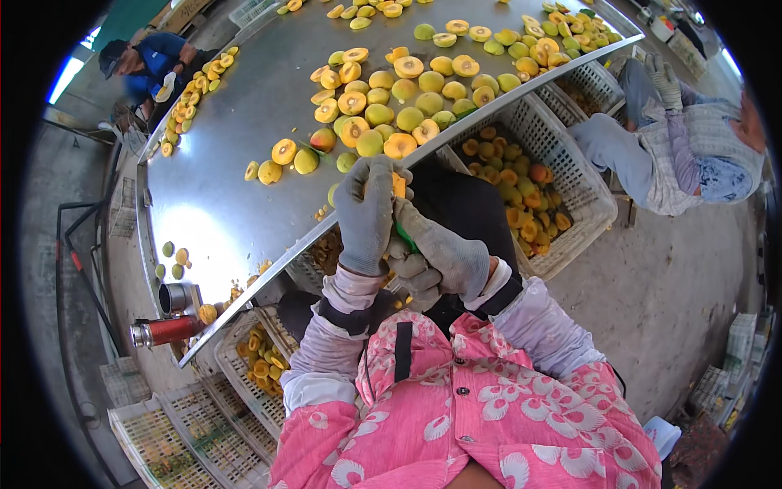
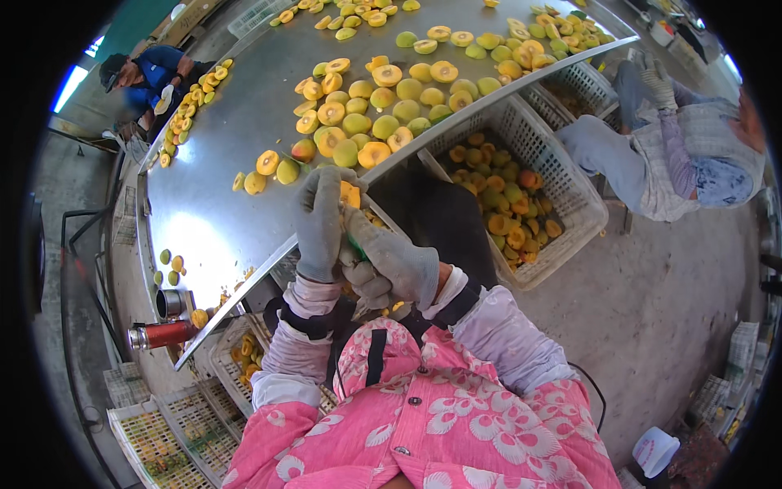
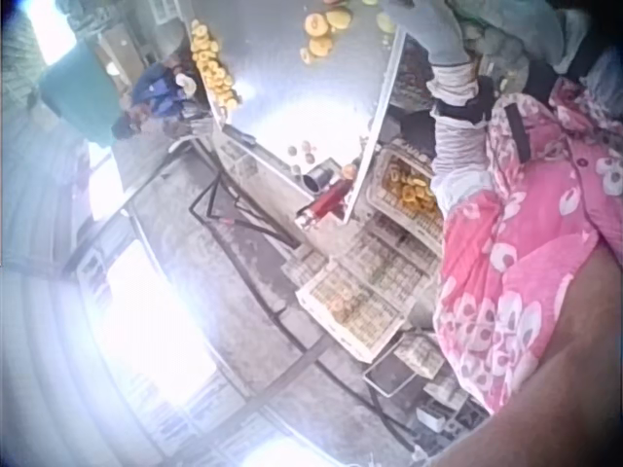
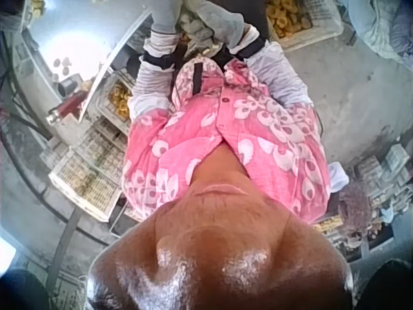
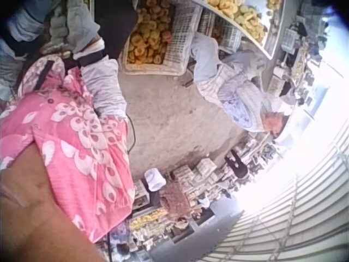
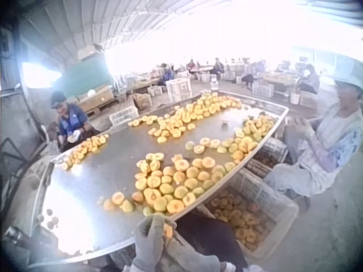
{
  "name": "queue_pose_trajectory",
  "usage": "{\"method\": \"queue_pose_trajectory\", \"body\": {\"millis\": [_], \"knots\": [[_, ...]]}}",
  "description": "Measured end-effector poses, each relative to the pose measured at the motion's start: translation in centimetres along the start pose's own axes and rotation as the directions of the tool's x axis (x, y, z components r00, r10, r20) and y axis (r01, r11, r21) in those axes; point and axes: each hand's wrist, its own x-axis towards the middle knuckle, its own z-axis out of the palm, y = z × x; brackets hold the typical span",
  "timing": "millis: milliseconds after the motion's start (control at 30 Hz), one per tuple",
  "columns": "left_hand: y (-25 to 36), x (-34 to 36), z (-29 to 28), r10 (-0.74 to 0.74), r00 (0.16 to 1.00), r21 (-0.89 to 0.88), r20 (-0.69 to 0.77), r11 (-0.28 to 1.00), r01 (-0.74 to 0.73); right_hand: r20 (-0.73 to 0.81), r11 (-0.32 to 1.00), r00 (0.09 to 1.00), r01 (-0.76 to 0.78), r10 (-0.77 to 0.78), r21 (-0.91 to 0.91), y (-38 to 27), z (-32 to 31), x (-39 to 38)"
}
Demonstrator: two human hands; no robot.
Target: Pit and peel halves of fruit using a specialized handheld pitting tool at a sorting table.
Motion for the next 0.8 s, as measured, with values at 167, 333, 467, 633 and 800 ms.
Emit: {"method": "queue_pose_trajectory", "body": {"millis": [167,333,467,633,800], "knots": [[0.3,-0.7,-1.5,0.080,0.974,-0.045,0.212,0.996,-0.072,0.308,0.964,0.948,-0.149,0.075,0.223,0.8,-1.4,0.4],[-0.7,-1.8,-3.0,0.071,0.993,-0.079,0.094,0.995,-0.063,0.262,0.962,0.957,-0.183,0.127,0.204,2.0,0.0,0.9],[-0.9,-2.1,-4.6,0.040,0.992,-0.102,0.118,0.994,-0.028,0.511,0.901,0.853,-0.297,0.103,0.316,3.7,-0.9,3.1],[-3.0,-4.4,-7.0,-0.247,0.969,-0.460,-0.013,0.862,0.213,0.315,0.944,0.935,-0.241,0.164,0.226,5.6,-0.9,4.7],[-9.3,-6.7,-15.2,0.347,0.816,0.223,-0.463,0.936,-0.272,0.102,0.962,0.978,-0.158,0.184,-0.223,8.0,0.6,7.0]]}}
